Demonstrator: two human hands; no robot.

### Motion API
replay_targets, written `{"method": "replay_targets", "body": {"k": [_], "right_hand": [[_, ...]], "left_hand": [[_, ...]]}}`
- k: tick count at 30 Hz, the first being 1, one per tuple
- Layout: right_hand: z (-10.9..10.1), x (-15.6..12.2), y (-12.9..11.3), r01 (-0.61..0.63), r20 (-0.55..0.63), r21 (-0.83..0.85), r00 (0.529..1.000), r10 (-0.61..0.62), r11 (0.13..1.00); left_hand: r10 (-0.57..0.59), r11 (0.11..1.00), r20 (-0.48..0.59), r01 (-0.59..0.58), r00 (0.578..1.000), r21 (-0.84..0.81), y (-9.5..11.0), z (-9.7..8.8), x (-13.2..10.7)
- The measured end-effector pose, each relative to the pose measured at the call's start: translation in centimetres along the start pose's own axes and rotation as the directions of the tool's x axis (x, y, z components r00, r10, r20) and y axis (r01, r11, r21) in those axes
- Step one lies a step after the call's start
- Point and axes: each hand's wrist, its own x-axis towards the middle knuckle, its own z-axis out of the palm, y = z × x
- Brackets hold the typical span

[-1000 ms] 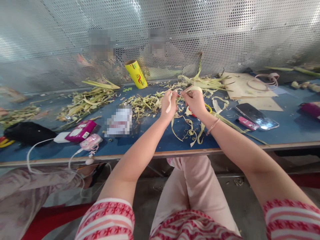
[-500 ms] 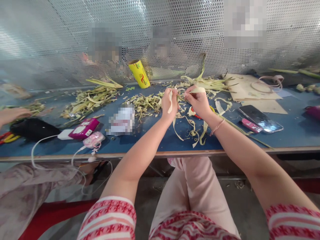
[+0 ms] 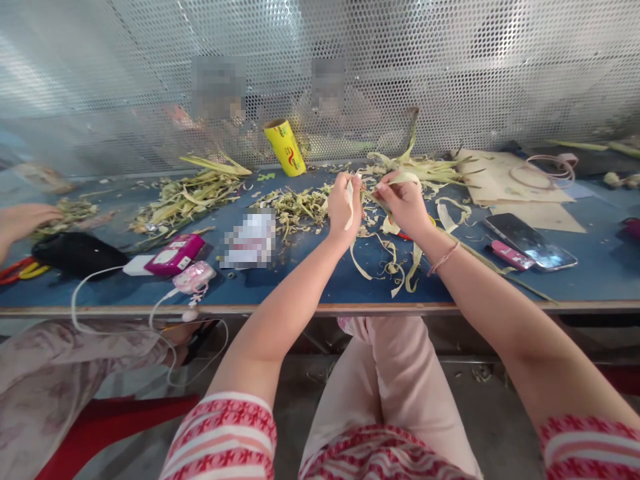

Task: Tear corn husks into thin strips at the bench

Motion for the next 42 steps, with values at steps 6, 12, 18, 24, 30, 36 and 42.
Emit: {"method": "replay_targets", "body": {"k": [6, 12, 18, 24, 30, 36, 42], "right_hand": [[0.5, -0.2, 0.2, -0.153, 0.013, 0.045, 0.988, 0.153, 0.987], [0.3, -0.1, 0.6, -0.079, -0.047, -0.112, 0.996, 0.074, 0.991], [0.5, 0.1, 0.5, -0.117, -0.063, -0.083, 0.992, 0.112, 0.990], [0.4, -0.1, 0.1, -0.085, -0.116, -0.073, 0.990, 0.076, 0.994], [0.4, -0.5, -0.6, -0.110, -0.144, 0.002, 0.984, 0.109, 0.994], [0.8, -0.4, 0.1, -0.084, -0.166, 0.091, 0.981, 0.098, 0.992], [0.7, -0.2, 0.4, -0.115, -0.178, 0.113, 0.975, 0.134, 0.987]], "left_hand": [[0.006, 1.000, 0.020, -0.007, 1.000, 0.018, -0.2, 0.2, -0.3], [-0.027, 0.999, -0.005, 0.028, 1.000, 0.032, -0.1, 0.6, -0.3], [-0.060, 0.997, 0.059, 0.058, 0.996, 0.043, 0.1, 0.8, -0.7], [-0.032, 0.998, 0.080, 0.027, 0.996, 0.058, 0.4, 1.0, -1.2], [0.075, 0.992, 0.088, -0.084, 0.993, 0.098, -0.4, 1.3, -1.2], [0.185, 0.970, 0.104, -0.199, 0.977, 0.141, -1.6, 1.6, -0.9], [0.174, 0.972, 0.082, -0.184, 0.981, 0.144, -1.7, 1.5, -0.8]]}}
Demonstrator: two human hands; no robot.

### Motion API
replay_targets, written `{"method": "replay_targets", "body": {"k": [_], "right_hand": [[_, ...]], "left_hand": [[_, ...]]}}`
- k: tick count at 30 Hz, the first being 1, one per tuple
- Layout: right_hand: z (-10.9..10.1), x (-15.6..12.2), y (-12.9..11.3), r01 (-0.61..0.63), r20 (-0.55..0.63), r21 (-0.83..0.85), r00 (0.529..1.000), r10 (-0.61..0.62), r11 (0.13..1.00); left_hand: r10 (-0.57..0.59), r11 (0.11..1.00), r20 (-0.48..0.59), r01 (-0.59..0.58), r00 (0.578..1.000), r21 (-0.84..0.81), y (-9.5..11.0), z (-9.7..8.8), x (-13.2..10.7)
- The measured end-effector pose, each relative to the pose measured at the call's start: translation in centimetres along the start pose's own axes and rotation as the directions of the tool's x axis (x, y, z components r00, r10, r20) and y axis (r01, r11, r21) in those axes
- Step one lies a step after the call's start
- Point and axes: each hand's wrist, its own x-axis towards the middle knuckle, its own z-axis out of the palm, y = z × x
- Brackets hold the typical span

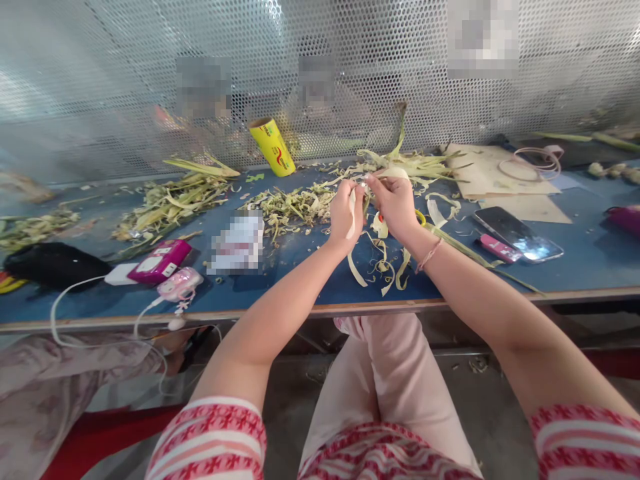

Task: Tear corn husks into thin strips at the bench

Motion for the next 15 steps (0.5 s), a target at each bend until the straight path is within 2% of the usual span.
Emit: {"method": "replay_targets", "body": {"k": [6, 11, 15], "right_hand": [[-0.1, 0.5, 1.0, 0.035, 0.050, 0.075, 0.998, -0.039, 0.997], [-0.1, 0.7, 2.2, 0.013, 0.156, 0.104, 0.987, -0.029, 0.995], [-0.1, 0.7, 2.0, 0.006, 0.197, 0.130, 0.980, -0.032, 0.991]], "left_hand": [[-0.002, 0.998, -0.032, 0.000, 0.999, -0.065, -0.3, -0.3, 0.5], [-0.013, 0.996, -0.051, 0.008, 0.999, -0.093, -0.4, -0.6, 0.9], [-0.030, 0.995, -0.056, 0.024, 0.998, -0.098, -0.3, -0.8, 0.9]]}}
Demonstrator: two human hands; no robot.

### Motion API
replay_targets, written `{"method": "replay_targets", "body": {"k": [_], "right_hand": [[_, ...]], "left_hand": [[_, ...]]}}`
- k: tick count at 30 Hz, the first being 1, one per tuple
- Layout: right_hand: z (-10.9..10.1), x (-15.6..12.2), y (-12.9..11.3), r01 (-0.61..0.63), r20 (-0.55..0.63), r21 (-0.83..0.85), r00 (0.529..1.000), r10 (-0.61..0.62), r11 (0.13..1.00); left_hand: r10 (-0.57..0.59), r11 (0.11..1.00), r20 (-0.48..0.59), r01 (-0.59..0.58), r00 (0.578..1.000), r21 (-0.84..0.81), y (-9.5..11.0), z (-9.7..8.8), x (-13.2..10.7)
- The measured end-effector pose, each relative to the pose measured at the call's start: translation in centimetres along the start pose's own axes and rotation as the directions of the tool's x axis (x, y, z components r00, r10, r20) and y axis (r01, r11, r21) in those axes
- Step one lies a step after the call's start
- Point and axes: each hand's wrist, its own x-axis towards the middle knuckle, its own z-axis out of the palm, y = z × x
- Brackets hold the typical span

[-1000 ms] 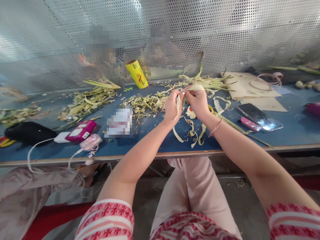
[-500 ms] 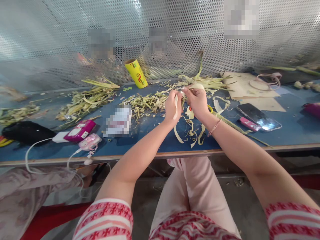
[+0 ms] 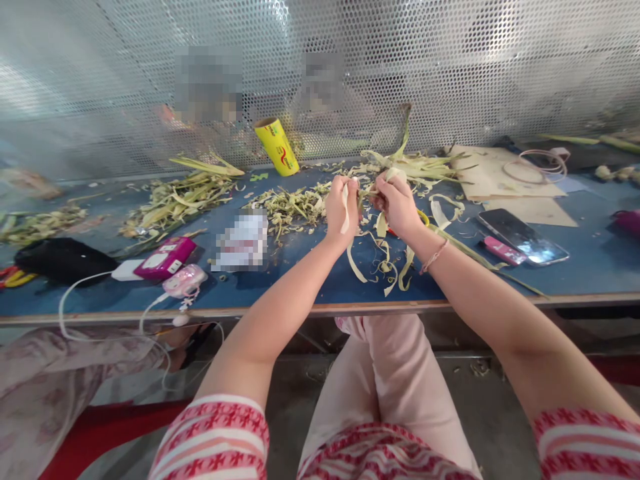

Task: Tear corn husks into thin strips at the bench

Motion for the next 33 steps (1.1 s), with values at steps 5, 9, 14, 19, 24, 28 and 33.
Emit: {"method": "replay_targets", "body": {"k": [5, 9, 14, 19, 24, 28, 33], "right_hand": [[0.1, -0.1, -0.7, 0.003, -0.003, 0.019, 1.000, -0.003, 1.000], [0.1, 0.0, -0.6, -0.026, -0.016, 0.048, 1.000, 0.027, 0.999], [0.0, 0.1, -0.4, -0.079, -0.056, 0.108, 0.995, 0.086, 0.991], [-0.1, 0.0, -0.7, -0.103, -0.049, 0.120, 0.993, 0.109, 0.987], [-0.2, 0.2, -0.6, -0.124, -0.053, 0.078, 0.990, 0.129, 0.989], [-0.2, 0.5, -0.2, -0.165, -0.111, 0.088, 0.978, 0.174, 0.982], [-0.6, 1.3, 0.8, -0.191, -0.198, 0.091, 0.958, 0.206, 0.977]], "left_hand": [[-0.009, 1.000, -0.025, 0.009, 1.000, 0.006, -0.1, -0.3, 0.2], [-0.005, 1.000, -0.045, 0.006, 0.999, 0.021, -0.4, -0.5, 0.6], [-0.018, 0.999, -0.070, 0.021, 0.997, 0.048, -0.3, -0.6, 0.8], [-0.067, 0.998, -0.087, 0.066, 0.994, -0.006, -0.4, -0.6, 1.0], [-0.015, 0.998, -0.124, 0.008, 0.992, -0.058, -1.4, -0.6, 1.4], [0.021, 0.978, -0.020, -0.025, 1.000, -0.205, -1.8, -0.5, 1.6], [0.014, 0.990, 0.179, 0.012, 0.984, -0.143, -2.2, -0.4, 1.8]]}}
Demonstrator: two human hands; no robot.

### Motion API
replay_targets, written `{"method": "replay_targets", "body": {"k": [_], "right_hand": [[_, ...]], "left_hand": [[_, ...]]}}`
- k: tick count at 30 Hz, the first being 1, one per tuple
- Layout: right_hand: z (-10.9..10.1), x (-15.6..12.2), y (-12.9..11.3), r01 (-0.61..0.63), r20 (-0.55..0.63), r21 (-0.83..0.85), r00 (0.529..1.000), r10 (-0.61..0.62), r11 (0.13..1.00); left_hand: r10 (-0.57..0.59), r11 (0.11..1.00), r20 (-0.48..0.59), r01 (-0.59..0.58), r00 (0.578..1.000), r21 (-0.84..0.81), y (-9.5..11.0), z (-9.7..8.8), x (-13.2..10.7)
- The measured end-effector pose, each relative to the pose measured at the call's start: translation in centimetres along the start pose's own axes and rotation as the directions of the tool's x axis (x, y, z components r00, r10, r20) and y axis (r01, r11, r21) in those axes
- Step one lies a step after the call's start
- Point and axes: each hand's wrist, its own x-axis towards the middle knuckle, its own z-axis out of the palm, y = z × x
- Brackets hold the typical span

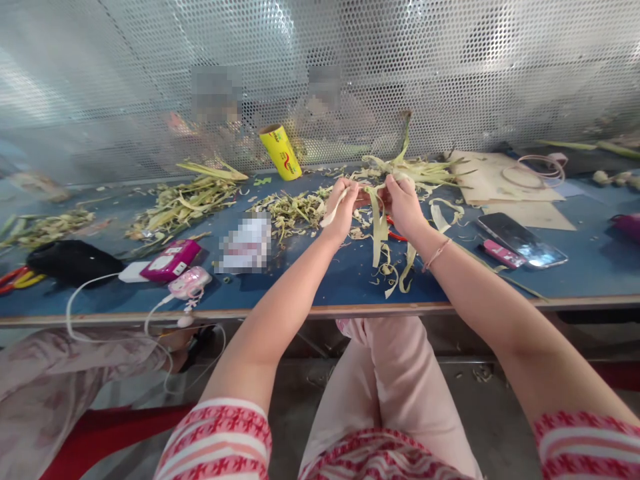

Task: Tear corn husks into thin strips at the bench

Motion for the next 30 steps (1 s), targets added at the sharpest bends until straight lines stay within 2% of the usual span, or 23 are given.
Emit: {"method": "replay_targets", "body": {"k": [3, 5, 6, 8, 10, 13, 15, 17, 20, 24, 30], "right_hand": [[-0.7, 0.5, 0.2, 0.018, -0.026, -0.150, 0.999, -0.022, 0.988], [-1.5, 0.6, -0.1, 0.003, -0.013, -0.324, 1.000, -0.008, 0.946], [-1.8, 0.6, -0.4, -0.005, 0.006, -0.422, 1.000, 0.009, 0.906], [-2.5, 0.4, -1.1, 0.078, 0.082, -0.618, 0.996, -0.035, 0.783], [-2.8, 0.0, -1.8, 0.100, 0.093, -0.685, 0.994, -0.050, 0.721], [-2.7, -0.5, -2.5, 0.227, 0.153, -0.610, 0.974, -0.168, 0.759], [-2.3, -0.8, -2.5, 0.362, 0.218, -0.539, 0.932, -0.289, 0.760], [-1.9, -1.0, -2.3, 0.433, 0.282, -0.490, 0.900, -0.332, 0.756], [-1.6, -1.0, -1.8, 0.422, 0.318, -0.468, 0.900, -0.297, 0.777], [-1.6, -0.8, -1.4, 0.371, 0.281, -0.492, 0.924, -0.259, 0.788], [-1.6, -1.1, -1.1, 0.417, 0.289, -0.499, 0.906, -0.308, 0.760]], "left_hand": [[-0.010, 0.999, 0.097, 0.007, 0.995, 0.032, -0.4, -0.2, 0.2], [-0.027, 0.998, 0.100, 0.021, 0.995, 0.051, -0.6, -0.3, 0.3], [-0.030, 0.998, 0.092, 0.025, 0.995, 0.055, -0.7, -0.4, 0.3], [-0.036, 0.998, 0.072, 0.032, 0.997, 0.053, -0.8, -0.6, 0.4], [-0.040, 0.998, 0.048, 0.038, 0.998, 0.051, -0.8, -0.9, 0.5], [-0.038, 0.997, 0.005, 0.038, 0.999, 0.060, -0.9, -1.2, 0.6], [-0.030, 0.998, 0.002, 0.030, 1.000, 0.053, -0.9, -1.2, 0.6], [-0.023, 0.999, 0.027, 0.022, 0.999, 0.023, -0.9, -1.1, 0.6], [-0.028, 1.000, 0.062, 0.029, 0.998, -0.005, -0.9, -0.9, 0.6], [-0.030, 0.998, 0.036, 0.028, 0.999, 0.063, -0.7, -0.8, 0.5], [-0.010, 0.985, -0.020, 0.013, 1.000, 0.172, -0.2, -0.8, 0.3]]}}
